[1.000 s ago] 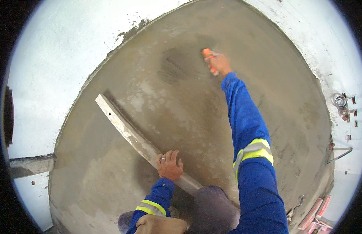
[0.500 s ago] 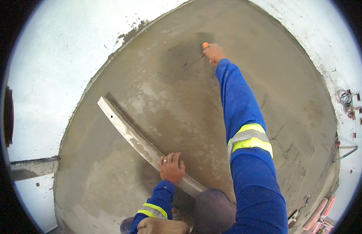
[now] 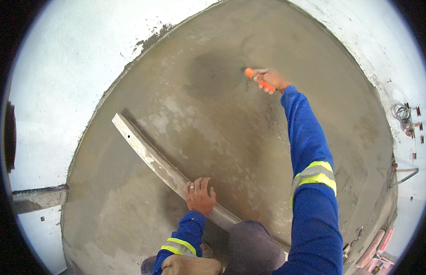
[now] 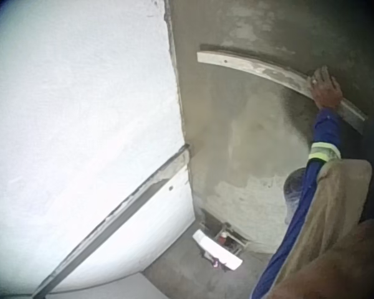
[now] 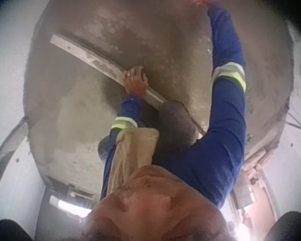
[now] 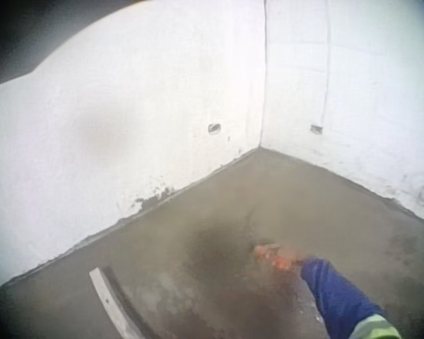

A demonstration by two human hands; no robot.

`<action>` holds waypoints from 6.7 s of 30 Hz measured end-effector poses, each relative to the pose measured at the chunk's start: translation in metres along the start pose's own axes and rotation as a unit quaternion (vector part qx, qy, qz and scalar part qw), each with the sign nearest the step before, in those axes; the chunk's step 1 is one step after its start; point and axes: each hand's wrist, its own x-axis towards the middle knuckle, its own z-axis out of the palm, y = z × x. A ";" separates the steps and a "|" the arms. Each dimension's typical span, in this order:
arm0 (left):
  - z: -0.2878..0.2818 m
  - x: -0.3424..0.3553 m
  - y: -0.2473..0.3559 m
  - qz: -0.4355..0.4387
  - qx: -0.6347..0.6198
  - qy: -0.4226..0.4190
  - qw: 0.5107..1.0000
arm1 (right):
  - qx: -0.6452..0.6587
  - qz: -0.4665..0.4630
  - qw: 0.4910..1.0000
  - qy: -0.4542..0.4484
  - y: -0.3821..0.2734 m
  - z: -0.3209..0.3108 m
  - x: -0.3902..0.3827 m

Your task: The person smooths wet concrete on a floor using a trowel and a long straight edge. They repeatedly level the surface and refine the finish across the area.

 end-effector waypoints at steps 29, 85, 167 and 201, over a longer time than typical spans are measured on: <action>-0.005 0.002 0.000 0.006 0.016 -0.017 1.000 | -0.052 -0.004 0.996 0.077 0.028 0.003 -0.032; -0.002 -0.005 0.007 0.015 0.107 -0.048 0.993 | 0.101 0.458 0.658 0.589 0.558 0.024 -0.442; -0.005 -0.002 -0.014 0.009 0.039 -0.004 0.999 | 0.220 0.019 0.905 0.363 0.032 0.015 0.075; -0.018 0.008 -0.004 -0.001 0.038 -0.014 0.999 | -0.058 -0.041 0.974 0.217 -0.038 0.063 0.138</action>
